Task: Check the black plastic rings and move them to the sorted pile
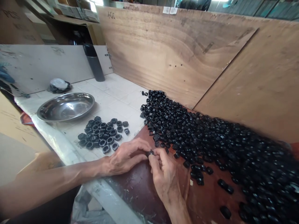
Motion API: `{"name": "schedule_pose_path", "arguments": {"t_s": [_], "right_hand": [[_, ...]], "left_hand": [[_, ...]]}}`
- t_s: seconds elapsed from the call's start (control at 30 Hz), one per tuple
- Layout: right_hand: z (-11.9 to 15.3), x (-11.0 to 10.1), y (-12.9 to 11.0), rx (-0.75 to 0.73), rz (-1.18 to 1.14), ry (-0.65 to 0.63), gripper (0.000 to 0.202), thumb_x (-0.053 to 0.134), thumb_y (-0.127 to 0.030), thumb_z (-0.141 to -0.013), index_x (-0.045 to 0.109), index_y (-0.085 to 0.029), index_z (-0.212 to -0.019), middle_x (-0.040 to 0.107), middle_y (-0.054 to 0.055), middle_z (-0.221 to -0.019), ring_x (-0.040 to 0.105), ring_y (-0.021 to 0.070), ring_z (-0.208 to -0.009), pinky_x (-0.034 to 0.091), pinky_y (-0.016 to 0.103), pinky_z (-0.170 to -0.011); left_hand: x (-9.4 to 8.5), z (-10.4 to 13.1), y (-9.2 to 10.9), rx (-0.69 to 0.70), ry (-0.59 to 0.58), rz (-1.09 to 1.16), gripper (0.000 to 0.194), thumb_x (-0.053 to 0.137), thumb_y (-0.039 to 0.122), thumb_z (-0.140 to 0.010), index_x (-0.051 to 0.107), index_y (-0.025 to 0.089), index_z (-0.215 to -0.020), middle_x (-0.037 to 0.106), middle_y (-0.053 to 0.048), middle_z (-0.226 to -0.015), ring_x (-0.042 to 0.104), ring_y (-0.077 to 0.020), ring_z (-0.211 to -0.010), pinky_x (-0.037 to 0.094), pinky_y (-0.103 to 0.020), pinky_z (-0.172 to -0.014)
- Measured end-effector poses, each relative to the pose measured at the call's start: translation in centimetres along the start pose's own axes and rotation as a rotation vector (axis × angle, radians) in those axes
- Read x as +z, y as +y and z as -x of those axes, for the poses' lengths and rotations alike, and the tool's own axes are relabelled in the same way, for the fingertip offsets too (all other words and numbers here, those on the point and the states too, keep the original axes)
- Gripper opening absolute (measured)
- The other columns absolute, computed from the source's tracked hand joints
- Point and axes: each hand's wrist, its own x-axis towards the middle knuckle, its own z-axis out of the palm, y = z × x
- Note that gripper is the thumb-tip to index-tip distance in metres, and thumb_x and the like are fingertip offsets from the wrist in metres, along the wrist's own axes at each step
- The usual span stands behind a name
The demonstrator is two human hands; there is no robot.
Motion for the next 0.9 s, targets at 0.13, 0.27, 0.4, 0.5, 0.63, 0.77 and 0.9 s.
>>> {"name": "schedule_pose_path", "arguments": {"t_s": [0.13, 0.27, 0.4, 0.5, 0.63, 0.77, 0.9], "right_hand": [[-0.28, 0.33, -0.36, 0.079, 0.030, -0.015, 0.054, 0.039, -0.046, -0.103, 0.052, -0.024, -0.056, 0.058, -0.001, -0.047, 0.058, 0.0154, -0.047, 0.042, 0.023, -0.048], [-0.30, 0.24, -0.45, 0.015, 0.073, 0.118, 0.036, 0.049, -0.046, -0.100, 0.069, -0.025, -0.080, 0.072, 0.001, -0.065, 0.069, 0.0199, -0.062, 0.048, 0.024, -0.054], [-0.18, 0.06, -0.05, -0.159, 0.056, 0.159, 0.025, 0.056, -0.037, -0.097, 0.072, -0.022, -0.108, 0.078, 0.005, -0.094, 0.074, 0.0204, -0.080, 0.055, 0.026, -0.067], [-0.13, 0.23, 0.32, -0.153, 0.051, 0.131, 0.025, 0.055, -0.037, -0.098, 0.072, -0.021, -0.106, 0.078, 0.004, -0.088, 0.073, 0.0191, -0.075, 0.054, 0.025, -0.064], [-0.11, 0.71, 0.27, -0.030, 0.090, 0.097, 0.037, 0.048, -0.043, -0.101, 0.068, -0.024, -0.077, 0.069, 0.000, -0.059, 0.067, 0.0176, -0.056, 0.047, 0.024, -0.052], [-0.16, 0.80, -0.08, 0.030, 0.084, 0.111, 0.048, 0.045, -0.047, -0.102, 0.059, -0.024, -0.062, 0.064, 0.000, -0.052, 0.064, 0.0177, -0.053, 0.045, 0.024, -0.050], [-0.22, 0.33, -0.03, -0.062, -0.008, 0.142, 0.024, 0.058, -0.043, -0.096, 0.071, -0.023, -0.102, 0.076, 0.002, -0.082, 0.072, 0.0190, -0.069, 0.052, 0.024, -0.060]], "left_hand": [[0.14, -0.03, 0.22, 0.003, -0.042, -0.018, 0.024, 0.059, 0.011, -0.095, 0.063, 0.017, -0.117, 0.070, -0.012, -0.112, 0.067, -0.0208, -0.108, 0.057, -0.037, -0.096], [0.71, -0.53, 0.29, -0.338, 0.053, 0.404, 0.017, 0.070, 0.020, -0.090, 0.066, 0.015, -0.105, 0.069, -0.008, -0.106, 0.070, -0.0185, -0.094, 0.059, -0.034, -0.087], [0.87, -0.77, 0.22, -0.495, 0.094, 0.641, 0.022, 0.074, 0.024, -0.087, 0.065, 0.014, -0.104, 0.069, -0.007, -0.100, 0.071, -0.0174, -0.089, 0.059, -0.034, -0.086], [0.60, -0.67, 0.28, -0.410, 0.083, 0.506, 0.017, 0.072, 0.023, -0.089, 0.065, 0.014, -0.103, 0.069, -0.008, -0.101, 0.070, -0.0177, -0.088, 0.060, -0.034, -0.084], [0.23, -0.41, 0.44, -0.077, 0.030, 0.061, 0.018, 0.062, 0.012, -0.093, 0.067, 0.015, -0.110, 0.071, -0.011, -0.109, 0.068, -0.0205, -0.105, 0.057, -0.037, -0.095], [0.44, -0.52, 0.55, -0.186, 0.034, 0.135, 0.017, 0.063, 0.015, -0.092, 0.067, 0.016, -0.109, 0.070, -0.010, -0.109, 0.069, -0.0200, -0.102, 0.058, -0.036, -0.093], [0.87, -0.75, 0.45, -0.457, 0.071, 0.521, 0.019, 0.069, 0.025, -0.091, 0.063, 0.014, -0.106, 0.070, -0.008, -0.102, 0.072, -0.0186, -0.089, 0.061, -0.035, -0.083]]}}
